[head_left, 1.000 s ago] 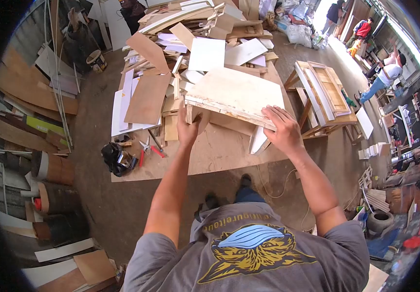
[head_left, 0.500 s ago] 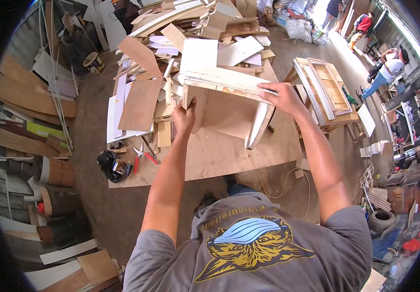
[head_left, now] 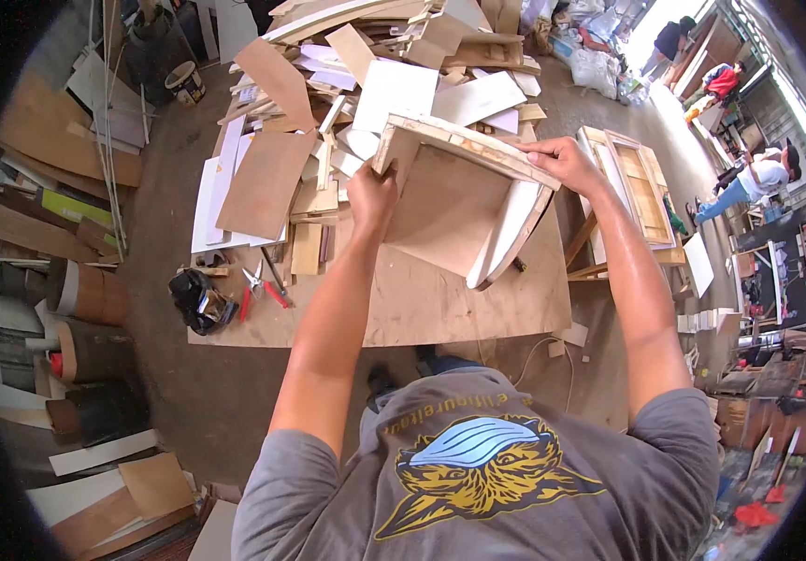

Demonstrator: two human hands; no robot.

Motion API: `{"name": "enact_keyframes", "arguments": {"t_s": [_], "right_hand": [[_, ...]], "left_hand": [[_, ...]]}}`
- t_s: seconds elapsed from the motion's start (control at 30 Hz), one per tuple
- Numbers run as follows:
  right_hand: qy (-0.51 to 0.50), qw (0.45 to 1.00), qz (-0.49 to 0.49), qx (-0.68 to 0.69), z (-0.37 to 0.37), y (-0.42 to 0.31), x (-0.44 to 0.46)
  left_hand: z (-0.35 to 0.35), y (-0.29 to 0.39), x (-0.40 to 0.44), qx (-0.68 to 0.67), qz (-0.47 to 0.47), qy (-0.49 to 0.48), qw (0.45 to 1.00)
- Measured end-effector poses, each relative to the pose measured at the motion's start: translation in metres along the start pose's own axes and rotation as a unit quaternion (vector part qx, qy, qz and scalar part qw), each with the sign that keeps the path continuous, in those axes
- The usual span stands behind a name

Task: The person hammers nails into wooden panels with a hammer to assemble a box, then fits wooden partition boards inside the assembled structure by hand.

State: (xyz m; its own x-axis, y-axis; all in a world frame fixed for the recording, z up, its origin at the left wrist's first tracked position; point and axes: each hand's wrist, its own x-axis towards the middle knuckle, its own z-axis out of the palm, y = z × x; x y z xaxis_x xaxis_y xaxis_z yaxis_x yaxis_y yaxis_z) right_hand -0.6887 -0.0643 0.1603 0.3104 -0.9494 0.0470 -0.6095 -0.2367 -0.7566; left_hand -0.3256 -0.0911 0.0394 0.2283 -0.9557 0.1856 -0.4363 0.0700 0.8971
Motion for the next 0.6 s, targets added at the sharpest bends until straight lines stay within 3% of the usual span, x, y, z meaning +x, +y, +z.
{"name": "enact_keyframes", "arguments": {"t_s": [0.6], "right_hand": [[-0.060, 0.996, -0.003, 0.058, -0.046, 0.119, 0.094]], "left_hand": [[0.063, 0.036, 0.057, 0.095, -0.085, -0.005, 0.992]]}}
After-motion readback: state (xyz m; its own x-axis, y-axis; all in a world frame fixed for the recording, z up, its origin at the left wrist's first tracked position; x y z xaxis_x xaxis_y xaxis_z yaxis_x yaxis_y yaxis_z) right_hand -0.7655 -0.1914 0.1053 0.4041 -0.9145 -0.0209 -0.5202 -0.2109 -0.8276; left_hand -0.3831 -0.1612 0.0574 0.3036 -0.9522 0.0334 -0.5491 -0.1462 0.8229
